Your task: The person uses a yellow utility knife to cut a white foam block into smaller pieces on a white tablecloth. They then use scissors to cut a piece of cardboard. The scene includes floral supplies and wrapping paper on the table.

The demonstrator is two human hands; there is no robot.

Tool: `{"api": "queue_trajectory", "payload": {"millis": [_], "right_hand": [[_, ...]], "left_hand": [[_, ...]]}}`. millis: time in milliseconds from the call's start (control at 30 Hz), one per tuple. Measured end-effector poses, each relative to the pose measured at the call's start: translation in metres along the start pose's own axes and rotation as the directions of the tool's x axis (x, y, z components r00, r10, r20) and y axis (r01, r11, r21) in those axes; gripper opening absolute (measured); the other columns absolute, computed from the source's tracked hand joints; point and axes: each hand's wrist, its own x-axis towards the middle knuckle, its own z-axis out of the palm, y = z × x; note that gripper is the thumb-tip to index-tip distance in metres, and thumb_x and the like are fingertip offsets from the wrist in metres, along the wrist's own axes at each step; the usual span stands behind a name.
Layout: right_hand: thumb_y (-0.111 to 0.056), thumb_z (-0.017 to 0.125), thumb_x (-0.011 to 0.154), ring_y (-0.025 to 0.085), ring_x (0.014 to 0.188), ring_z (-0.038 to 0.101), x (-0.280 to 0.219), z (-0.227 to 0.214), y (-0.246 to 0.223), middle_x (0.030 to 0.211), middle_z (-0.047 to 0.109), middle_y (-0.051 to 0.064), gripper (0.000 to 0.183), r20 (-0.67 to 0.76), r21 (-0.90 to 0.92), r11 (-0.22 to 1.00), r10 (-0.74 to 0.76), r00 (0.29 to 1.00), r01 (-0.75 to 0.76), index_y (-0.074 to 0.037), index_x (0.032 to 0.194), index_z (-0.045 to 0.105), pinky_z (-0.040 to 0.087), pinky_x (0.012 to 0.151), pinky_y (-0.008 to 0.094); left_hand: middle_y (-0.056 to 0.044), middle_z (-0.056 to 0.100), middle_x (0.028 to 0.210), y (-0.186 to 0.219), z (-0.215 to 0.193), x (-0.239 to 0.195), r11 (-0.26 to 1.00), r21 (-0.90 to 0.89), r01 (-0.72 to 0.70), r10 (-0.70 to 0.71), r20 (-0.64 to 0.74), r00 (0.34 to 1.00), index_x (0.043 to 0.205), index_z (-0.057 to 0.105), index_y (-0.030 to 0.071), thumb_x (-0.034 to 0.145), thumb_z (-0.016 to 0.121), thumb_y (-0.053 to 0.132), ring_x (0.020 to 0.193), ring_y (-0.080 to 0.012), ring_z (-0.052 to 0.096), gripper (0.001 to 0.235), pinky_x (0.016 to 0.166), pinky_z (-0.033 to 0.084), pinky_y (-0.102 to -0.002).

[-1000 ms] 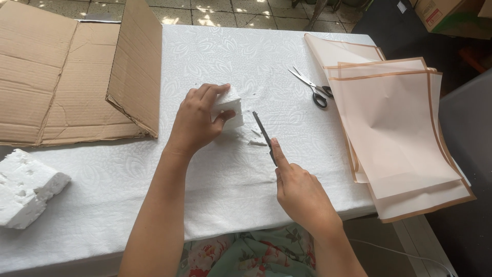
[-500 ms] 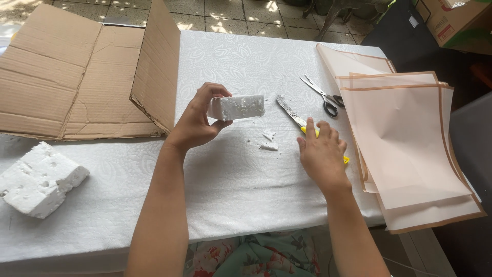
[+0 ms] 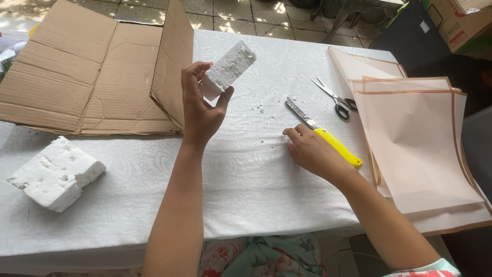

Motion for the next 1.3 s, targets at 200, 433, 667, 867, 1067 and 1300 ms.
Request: {"api": "queue_trajectory", "payload": {"millis": [200, 433, 667, 867, 1067, 1300], "right_hand": [[-0.007, 0.052, 0.078, 0.020, 0.070, 0.066, 0.022, -0.014, 0.008, 0.079, 0.063, 0.011, 0.021, 0.118, -0.172, 0.985, 0.051, 0.992, -0.030, -0.004, 0.099, 0.054, 0.055, 0.062, 0.030], [-0.006, 0.053, 0.078, 0.016, 0.071, 0.061, 0.112, -0.029, 0.033, 0.086, 0.064, 0.007, 0.025, 0.565, 0.598, 0.801, -0.404, 0.719, -0.019, -0.010, 0.101, 0.063, 0.053, 0.069, 0.031], [-0.001, 0.049, 0.082, 0.013, 0.078, 0.056, 0.149, -0.063, 0.045, 0.095, 0.058, 0.008, 0.037, 0.142, 0.795, 0.606, -0.214, 0.966, 0.018, -0.008, 0.118, 0.048, 0.052, 0.073, 0.030], [0.003, 0.062, 0.072, 0.023, 0.075, 0.065, 0.133, -0.043, 0.025, 0.088, 0.066, 0.017, 0.035, 0.665, 0.667, 0.730, -0.492, 0.562, -0.150, 0.000, 0.107, 0.061, 0.058, 0.065, 0.039], [0.003, 0.049, 0.081, 0.023, 0.076, 0.060, 0.171, -0.031, 0.061, 0.092, 0.058, 0.016, 0.028, 0.385, 0.805, 0.579, -0.345, 0.856, -0.129, 0.002, 0.108, 0.057, 0.055, 0.073, 0.041], [0.003, 0.052, 0.081, 0.008, 0.077, 0.060, 0.161, -0.039, 0.037, 0.095, 0.061, 0.000, 0.031, -0.012, 0.972, 0.230, -0.188, 0.982, 0.056, -0.010, 0.109, 0.053, 0.055, 0.064, 0.018]], "left_hand": [[-0.006, 0.040, 0.107, 0.007, 0.002, 0.000, 0.997, -0.068, 0.020, -0.028, -0.119, 0.993, 0.117, 0.036, 0.011, 0.083, 0.067, 0.008, 0.106, -0.0240, 0.047, 0.047, 0.099, 0.035, -0.047], [-0.009, 0.040, 0.102, -0.006, 0.005, -0.005, 0.971, -0.128, 0.202, -0.218, -0.132, 0.967, 0.118, 0.034, 0.010, 0.082, 0.068, 0.012, 0.102, -0.0261, 0.050, 0.050, 0.095, 0.038, -0.044], [-0.009, 0.040, 0.102, -0.013, 0.007, -0.004, 0.971, -0.096, 0.217, -0.233, -0.199, 0.952, 0.117, 0.034, 0.009, 0.084, 0.067, 0.014, 0.103, -0.0247, 0.050, 0.048, 0.092, 0.039, -0.041], [-0.007, 0.040, 0.107, -0.014, 0.007, -0.004, 0.968, -0.150, 0.202, -0.234, -0.247, 0.940, 0.120, 0.034, 0.010, 0.084, 0.068, 0.012, 0.107, -0.0236, 0.048, 0.049, 0.097, 0.037, -0.041], [-0.006, 0.040, 0.106, -0.011, 0.010, -0.004, 0.955, -0.200, 0.219, -0.263, -0.232, 0.936, 0.120, 0.034, 0.010, 0.083, 0.068, 0.013, 0.106, -0.0209, 0.047, 0.050, 0.097, 0.037, -0.039], [-0.005, 0.040, 0.107, -0.007, 0.010, -0.005, 0.969, -0.168, 0.180, -0.222, -0.281, 0.934, 0.120, 0.035, 0.012, 0.083, 0.068, 0.012, 0.107, -0.0199, 0.047, 0.050, 0.097, 0.037, -0.037]]}}
